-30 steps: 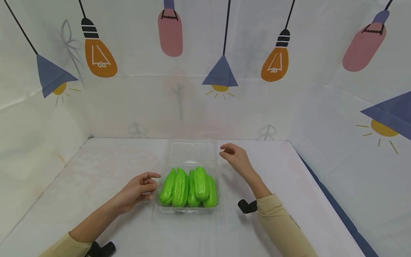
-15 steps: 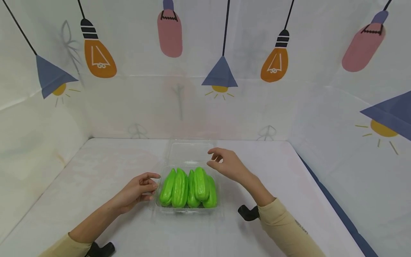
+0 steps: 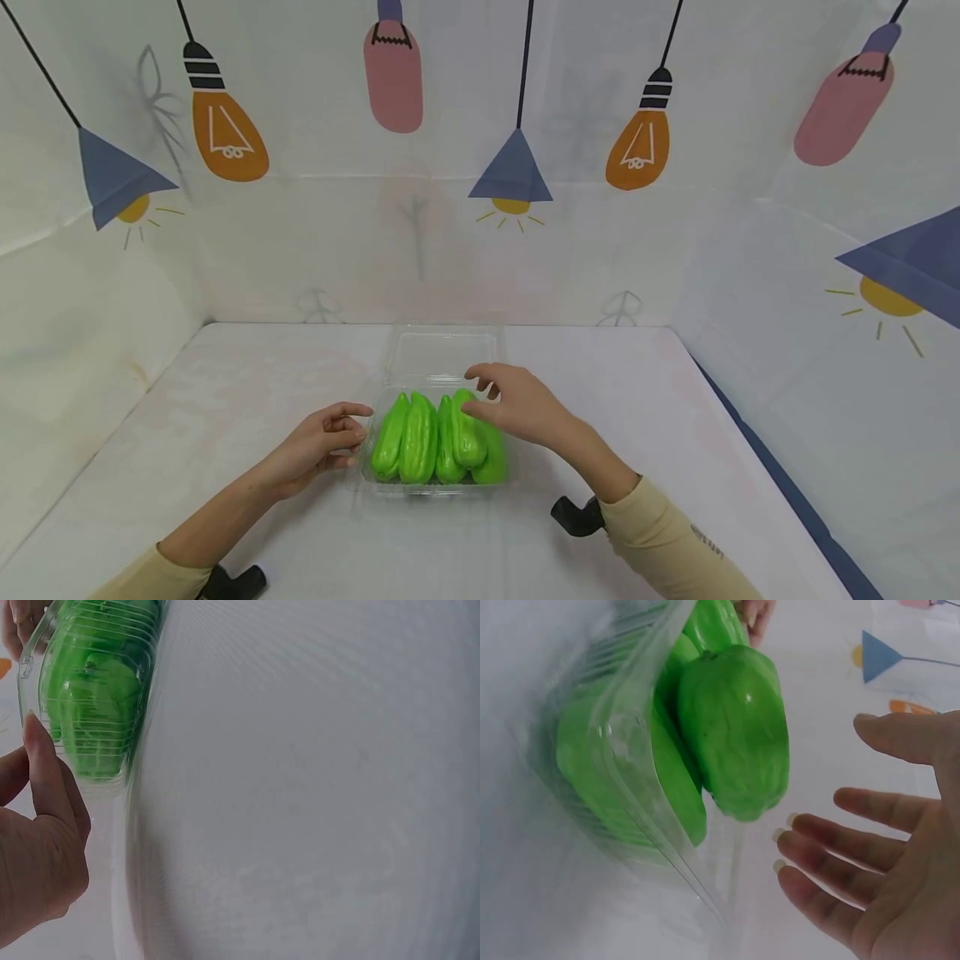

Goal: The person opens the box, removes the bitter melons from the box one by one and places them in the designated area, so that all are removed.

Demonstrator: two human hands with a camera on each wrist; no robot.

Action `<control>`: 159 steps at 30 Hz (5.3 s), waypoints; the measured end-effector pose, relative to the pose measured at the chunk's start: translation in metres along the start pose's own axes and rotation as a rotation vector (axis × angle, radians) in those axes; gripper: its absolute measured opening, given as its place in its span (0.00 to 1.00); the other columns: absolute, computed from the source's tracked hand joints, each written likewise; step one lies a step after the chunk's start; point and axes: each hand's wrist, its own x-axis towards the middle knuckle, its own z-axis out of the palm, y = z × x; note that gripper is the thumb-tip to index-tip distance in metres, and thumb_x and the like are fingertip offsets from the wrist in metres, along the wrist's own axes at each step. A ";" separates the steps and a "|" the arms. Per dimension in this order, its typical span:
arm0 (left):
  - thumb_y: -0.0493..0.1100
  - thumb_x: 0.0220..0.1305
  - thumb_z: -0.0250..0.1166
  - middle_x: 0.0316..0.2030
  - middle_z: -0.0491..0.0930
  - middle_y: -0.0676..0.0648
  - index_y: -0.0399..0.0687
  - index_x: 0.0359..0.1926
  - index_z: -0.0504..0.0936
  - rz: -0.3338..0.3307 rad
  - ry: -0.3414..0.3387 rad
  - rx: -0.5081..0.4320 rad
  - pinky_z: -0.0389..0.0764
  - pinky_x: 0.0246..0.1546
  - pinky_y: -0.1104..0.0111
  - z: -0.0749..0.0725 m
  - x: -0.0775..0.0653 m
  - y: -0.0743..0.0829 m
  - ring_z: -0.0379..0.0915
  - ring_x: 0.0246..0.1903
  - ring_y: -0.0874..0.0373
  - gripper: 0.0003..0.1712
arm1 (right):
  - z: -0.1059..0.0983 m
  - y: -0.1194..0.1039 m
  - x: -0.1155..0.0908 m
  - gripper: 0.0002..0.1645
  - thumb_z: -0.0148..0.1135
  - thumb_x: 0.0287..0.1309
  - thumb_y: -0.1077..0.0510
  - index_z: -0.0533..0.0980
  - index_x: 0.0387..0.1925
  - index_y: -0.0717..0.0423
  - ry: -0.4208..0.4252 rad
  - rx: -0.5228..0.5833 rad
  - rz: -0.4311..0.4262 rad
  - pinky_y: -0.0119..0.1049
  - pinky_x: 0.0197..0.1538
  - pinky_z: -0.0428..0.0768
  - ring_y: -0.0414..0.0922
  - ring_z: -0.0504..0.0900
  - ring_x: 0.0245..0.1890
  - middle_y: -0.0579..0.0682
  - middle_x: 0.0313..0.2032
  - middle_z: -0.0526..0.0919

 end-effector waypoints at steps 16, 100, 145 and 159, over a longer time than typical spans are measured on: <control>0.42 0.70 0.63 0.36 0.75 0.52 0.34 0.69 0.61 0.003 -0.005 -0.006 0.84 0.31 0.75 0.000 0.000 0.000 0.74 0.30 0.65 0.33 | 0.014 -0.007 -0.006 0.29 0.67 0.61 0.46 0.76 0.60 0.54 -0.036 -0.053 0.001 0.32 0.41 0.80 0.44 0.81 0.43 0.50 0.52 0.83; 0.42 0.69 0.63 0.37 0.75 0.50 0.36 0.69 0.62 -0.007 0.010 0.012 0.84 0.32 0.74 -0.001 -0.001 -0.001 0.75 0.30 0.64 0.33 | 0.008 -0.002 -0.009 0.39 0.67 0.61 0.51 0.64 0.72 0.50 0.014 0.003 0.168 0.33 0.30 0.79 0.39 0.80 0.31 0.53 0.49 0.83; 0.42 0.70 0.63 0.36 0.75 0.51 0.36 0.69 0.62 0.002 0.005 0.009 0.85 0.32 0.73 -0.002 0.002 -0.004 0.75 0.30 0.64 0.33 | -0.004 0.090 0.026 0.41 0.63 0.66 0.46 0.60 0.75 0.51 0.311 0.247 0.218 0.53 0.46 0.86 0.51 0.88 0.39 0.63 0.64 0.73; 0.42 0.70 0.63 0.37 0.75 0.51 0.35 0.69 0.62 -0.002 0.008 0.005 0.85 0.32 0.74 0.000 0.002 -0.002 0.75 0.30 0.64 0.33 | -0.003 0.114 0.034 0.37 0.61 0.68 0.49 0.63 0.73 0.57 0.312 0.285 0.293 0.46 0.46 0.87 0.54 0.86 0.44 0.66 0.60 0.73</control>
